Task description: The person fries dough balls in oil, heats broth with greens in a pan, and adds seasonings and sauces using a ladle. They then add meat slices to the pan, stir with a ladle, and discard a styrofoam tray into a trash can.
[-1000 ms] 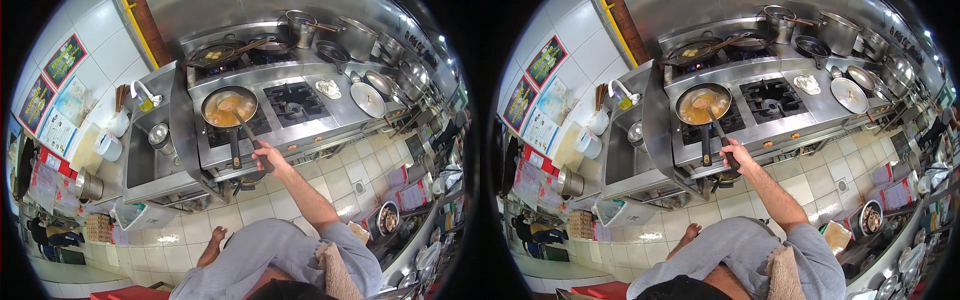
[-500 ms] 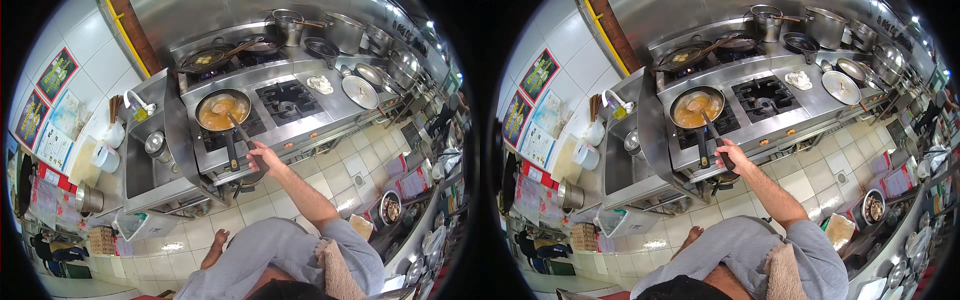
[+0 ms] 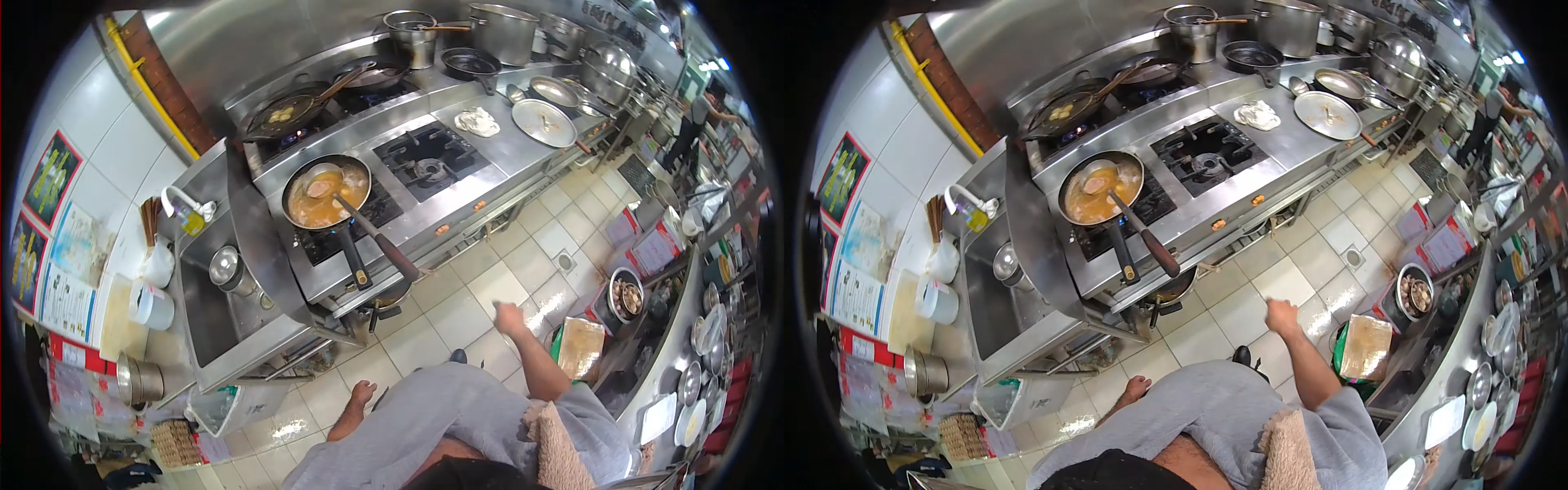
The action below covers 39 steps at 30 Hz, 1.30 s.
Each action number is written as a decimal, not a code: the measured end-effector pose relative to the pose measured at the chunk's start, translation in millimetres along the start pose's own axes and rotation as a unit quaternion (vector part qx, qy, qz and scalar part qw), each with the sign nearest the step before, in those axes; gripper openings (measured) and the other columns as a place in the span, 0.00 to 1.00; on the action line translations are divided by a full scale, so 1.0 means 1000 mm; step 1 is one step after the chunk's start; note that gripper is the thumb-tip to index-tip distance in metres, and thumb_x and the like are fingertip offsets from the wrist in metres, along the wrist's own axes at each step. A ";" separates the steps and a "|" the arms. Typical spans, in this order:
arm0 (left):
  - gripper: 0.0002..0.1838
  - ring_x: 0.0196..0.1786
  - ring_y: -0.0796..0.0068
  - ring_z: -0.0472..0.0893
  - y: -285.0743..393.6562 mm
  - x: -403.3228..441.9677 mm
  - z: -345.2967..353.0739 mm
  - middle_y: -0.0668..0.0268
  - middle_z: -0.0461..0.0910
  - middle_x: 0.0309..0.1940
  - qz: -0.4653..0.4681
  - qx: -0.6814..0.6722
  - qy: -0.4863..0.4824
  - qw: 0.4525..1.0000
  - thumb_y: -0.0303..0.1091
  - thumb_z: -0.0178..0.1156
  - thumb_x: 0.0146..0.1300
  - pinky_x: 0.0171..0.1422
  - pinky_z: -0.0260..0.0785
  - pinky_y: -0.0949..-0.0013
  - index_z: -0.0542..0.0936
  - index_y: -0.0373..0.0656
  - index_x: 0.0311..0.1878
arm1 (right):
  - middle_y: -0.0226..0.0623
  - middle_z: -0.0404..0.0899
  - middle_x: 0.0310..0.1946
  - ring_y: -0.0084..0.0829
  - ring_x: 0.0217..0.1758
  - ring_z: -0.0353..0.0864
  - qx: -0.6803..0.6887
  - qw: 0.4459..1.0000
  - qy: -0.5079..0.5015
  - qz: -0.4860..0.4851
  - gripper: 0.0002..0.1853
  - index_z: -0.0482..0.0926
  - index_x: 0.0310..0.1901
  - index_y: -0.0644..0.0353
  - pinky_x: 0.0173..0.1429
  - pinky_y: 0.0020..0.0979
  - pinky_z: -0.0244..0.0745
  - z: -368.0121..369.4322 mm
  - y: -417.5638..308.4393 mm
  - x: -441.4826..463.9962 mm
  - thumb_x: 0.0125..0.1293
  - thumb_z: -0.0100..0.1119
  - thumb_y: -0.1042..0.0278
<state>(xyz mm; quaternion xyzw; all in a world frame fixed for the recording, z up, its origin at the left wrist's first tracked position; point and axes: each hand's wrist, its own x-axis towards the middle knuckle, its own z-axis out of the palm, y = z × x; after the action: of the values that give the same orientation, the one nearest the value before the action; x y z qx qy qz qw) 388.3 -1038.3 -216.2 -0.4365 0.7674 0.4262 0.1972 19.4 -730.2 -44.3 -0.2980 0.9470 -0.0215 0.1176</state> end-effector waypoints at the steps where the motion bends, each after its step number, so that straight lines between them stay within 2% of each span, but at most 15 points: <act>1: 0.31 0.54 0.59 0.74 -0.002 0.008 -0.001 0.51 0.75 0.49 0.009 -0.003 -0.001 1.000 0.51 0.60 0.50 0.59 0.65 0.65 0.74 0.36 0.51 | 0.47 0.79 0.28 0.34 0.29 0.80 0.162 0.985 -0.058 0.024 0.28 0.70 0.55 0.62 0.37 0.35 0.74 -0.003 0.006 -0.029 0.49 0.61 0.69; 2: 0.31 0.54 0.59 0.74 0.003 0.019 -0.004 0.51 0.75 0.49 0.012 -0.001 -0.006 1.000 0.51 0.60 0.50 0.59 0.65 0.65 0.74 0.36 0.51 | 0.46 0.79 0.27 0.34 0.26 0.79 0.320 0.940 -0.113 0.046 0.27 0.71 0.54 0.63 0.35 0.35 0.74 -0.007 0.012 -0.049 0.49 0.63 0.68; 6: 0.30 0.51 0.59 0.76 0.004 0.046 -0.013 0.50 0.76 0.47 0.049 0.072 -0.019 0.996 0.49 0.61 0.48 0.56 0.67 0.64 0.75 0.36 0.49 | 0.38 0.76 0.22 0.26 0.24 0.76 0.435 0.890 -0.047 0.128 0.28 0.70 0.55 0.61 0.31 0.30 0.73 -0.018 -0.008 -0.109 0.51 0.65 0.66; 7: 0.30 0.51 0.58 0.76 0.022 0.054 -0.019 0.50 0.77 0.46 0.070 0.105 -0.022 0.992 0.49 0.61 0.48 0.55 0.67 0.64 0.75 0.36 0.49 | 0.35 0.75 0.20 0.23 0.23 0.74 0.521 0.846 -0.027 0.114 0.28 0.70 0.55 0.60 0.29 0.29 0.73 -0.041 -0.023 -0.117 0.52 0.65 0.64; 10: 0.24 0.44 0.62 0.78 0.054 0.098 -0.017 0.55 0.80 0.39 0.060 0.065 -0.069 0.994 0.43 0.62 0.49 0.50 0.69 0.66 0.77 0.34 0.46 | 0.30 0.68 0.28 0.21 0.25 0.72 0.807 0.584 -0.086 0.024 0.29 0.60 0.62 0.57 0.30 0.26 0.74 -0.137 -0.065 -0.138 0.61 0.57 0.63; 13: 0.18 0.32 0.73 0.76 0.141 0.064 -0.030 0.62 0.79 0.29 0.110 0.042 -0.102 0.988 0.36 0.61 0.52 0.34 0.70 0.69 0.77 0.34 0.43 | 0.27 0.62 0.29 0.20 0.27 0.68 0.826 0.485 -0.216 -0.192 0.32 0.54 0.66 0.55 0.35 0.28 0.75 -0.178 -0.066 -0.156 0.64 0.52 0.57; 15: 0.18 0.24 0.79 0.72 0.146 0.098 -0.011 0.65 0.75 0.23 0.261 0.090 -0.117 0.954 0.38 0.61 0.55 0.22 0.64 0.72 0.75 0.37 0.45 | 0.27 0.61 0.29 0.20 0.27 0.68 0.801 0.535 -0.167 -0.212 0.32 0.53 0.67 0.55 0.37 0.27 0.74 -0.184 -0.059 -0.165 0.65 0.51 0.55; 19: 0.18 0.23 0.79 0.71 0.181 0.107 0.030 0.66 0.74 0.23 0.272 0.154 -0.180 0.933 0.38 0.60 0.55 0.21 0.63 0.73 0.75 0.37 0.46 | 0.27 0.59 0.29 0.19 0.27 0.65 0.717 0.628 -0.152 -0.264 0.32 0.51 0.67 0.55 0.41 0.25 0.72 -0.194 -0.020 -0.198 0.66 0.48 0.53; 24: 0.18 0.23 0.80 0.70 0.227 0.099 0.100 0.66 0.73 0.22 0.261 0.212 -0.240 0.910 0.38 0.60 0.56 0.20 0.61 0.73 0.75 0.37 0.46 | 0.25 0.59 0.25 0.16 0.26 0.63 0.726 0.600 -0.144 -0.304 0.30 0.51 0.67 0.58 0.30 0.21 0.61 -0.204 0.043 -0.255 0.68 0.46 0.57; 28: 0.18 0.22 0.81 0.70 0.265 0.095 0.157 0.67 0.73 0.22 0.268 0.240 -0.286 0.888 0.39 0.60 0.56 0.20 0.60 0.74 0.74 0.37 0.47 | 0.26 0.60 0.26 0.17 0.24 0.63 0.733 0.639 -0.008 -0.232 0.29 0.51 0.67 0.58 0.29 0.22 0.62 -0.191 0.074 -0.275 0.67 0.46 0.62; 31: 0.18 0.22 0.82 0.69 0.293 0.093 0.196 0.67 0.72 0.22 0.270 0.230 -0.319 0.879 0.39 0.60 0.57 0.19 0.59 0.74 0.74 0.38 0.47 | 0.26 0.61 0.25 0.17 0.23 0.64 0.728 0.647 -0.029 -0.224 0.28 0.52 0.66 0.57 0.29 0.21 0.63 -0.190 0.097 -0.297 0.67 0.47 0.64; 32: 0.18 0.22 0.82 0.69 0.301 0.094 0.207 0.67 0.72 0.21 0.268 0.223 -0.331 0.877 0.39 0.60 0.57 0.19 0.59 0.74 0.74 0.38 0.47 | 0.25 0.62 0.23 0.17 0.22 0.65 0.788 0.554 -0.076 -0.258 0.28 0.55 0.66 0.56 0.26 0.19 0.63 -0.178 0.105 -0.297 0.66 0.49 0.63; 35: 0.19 0.21 0.83 0.68 0.335 0.098 0.239 0.67 0.72 0.21 0.256 0.163 -0.364 0.881 0.39 0.60 0.57 0.18 0.58 0.75 0.74 0.38 0.47 | 0.25 0.63 0.22 0.17 0.20 0.65 0.828 0.508 -0.017 -0.235 0.27 0.59 0.63 0.56 0.23 0.19 0.64 -0.171 0.129 -0.318 0.64 0.51 0.62; 37: 0.19 0.21 0.83 0.68 0.366 0.078 0.250 0.68 0.71 0.21 0.258 0.154 -0.357 0.884 0.39 0.60 0.57 0.18 0.58 0.75 0.73 0.38 0.48 | 0.27 0.66 0.20 0.17 0.17 0.66 0.830 0.520 0.200 -0.003 0.21 0.64 0.58 0.60 0.17 0.22 0.65 -0.170 0.150 -0.331 0.64 0.48 0.67; 39: 0.20 0.21 0.83 0.68 0.401 0.035 0.251 0.69 0.70 0.21 0.284 0.157 -0.334 0.885 0.40 0.60 0.58 0.18 0.57 0.75 0.73 0.36 0.48 | 0.27 0.65 0.20 0.19 0.16 0.67 0.818 0.322 0.435 0.195 0.16 0.68 0.51 0.60 0.18 0.23 0.69 -0.130 0.194 -0.326 0.63 0.50 0.65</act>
<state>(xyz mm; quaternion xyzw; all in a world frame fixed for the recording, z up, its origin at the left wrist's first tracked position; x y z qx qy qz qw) 15.5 -745.9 -186.6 0.0050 0.8039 0.4590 0.3782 139.1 -389.2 128.5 0.1940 0.3970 -0.8881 -0.1266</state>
